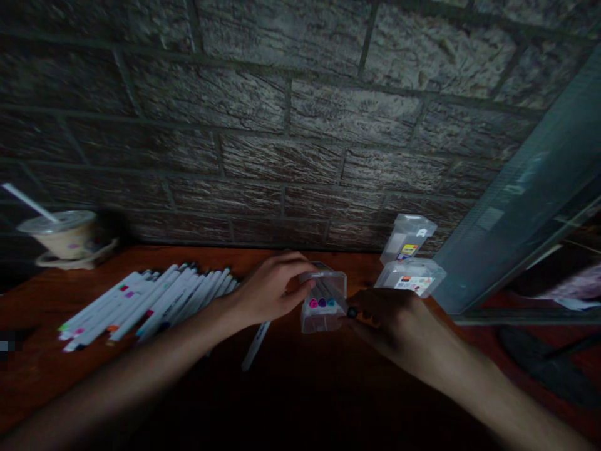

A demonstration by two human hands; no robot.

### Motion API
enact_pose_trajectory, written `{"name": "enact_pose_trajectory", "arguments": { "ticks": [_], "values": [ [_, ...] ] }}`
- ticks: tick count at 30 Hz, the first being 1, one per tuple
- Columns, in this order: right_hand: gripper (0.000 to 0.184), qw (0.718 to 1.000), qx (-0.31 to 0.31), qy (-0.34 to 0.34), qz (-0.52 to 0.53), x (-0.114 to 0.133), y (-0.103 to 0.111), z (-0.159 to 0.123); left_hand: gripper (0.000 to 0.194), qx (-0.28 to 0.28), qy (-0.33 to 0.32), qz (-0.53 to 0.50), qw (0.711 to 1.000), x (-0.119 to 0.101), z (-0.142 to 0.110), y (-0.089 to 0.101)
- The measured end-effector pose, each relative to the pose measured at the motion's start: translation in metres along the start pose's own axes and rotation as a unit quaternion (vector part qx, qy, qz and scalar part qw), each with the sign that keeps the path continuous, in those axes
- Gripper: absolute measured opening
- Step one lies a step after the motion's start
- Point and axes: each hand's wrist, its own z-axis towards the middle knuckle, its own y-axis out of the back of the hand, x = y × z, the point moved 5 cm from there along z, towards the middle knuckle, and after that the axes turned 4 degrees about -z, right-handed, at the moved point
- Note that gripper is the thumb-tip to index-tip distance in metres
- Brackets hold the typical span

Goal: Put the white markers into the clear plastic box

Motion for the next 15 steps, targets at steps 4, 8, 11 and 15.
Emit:
{"name": "enact_pose_trajectory", "arguments": {
  "ticks": [4, 8, 11, 15],
  "values": [
    [0.007, 1.0, 0.01, -0.005, -0.011, -0.009, -0.012, 0.003, 0.02, 0.004, 0.011, -0.001, 1.0, 0.001, 0.0, -0.001],
    [0.004, 1.0, 0.01, -0.006, -0.014, -0.018, -0.022, 0.006, 0.022, 0.013, 0.017, -0.015, 1.0, 0.004, -0.001, -0.002],
    [0.006, 1.0, 0.019, -0.011, -0.021, -0.022, -0.028, 0.008, 0.024, 0.016, 0.021, -0.02, 0.999, 0.005, -0.001, -0.003],
    [0.011, 0.999, 0.029, 0.007, -0.038, -0.023, -0.032, 0.009, 0.024, 0.017, 0.028, -0.024, 0.999, 0.004, -0.001, -0.002]
  ]
}}
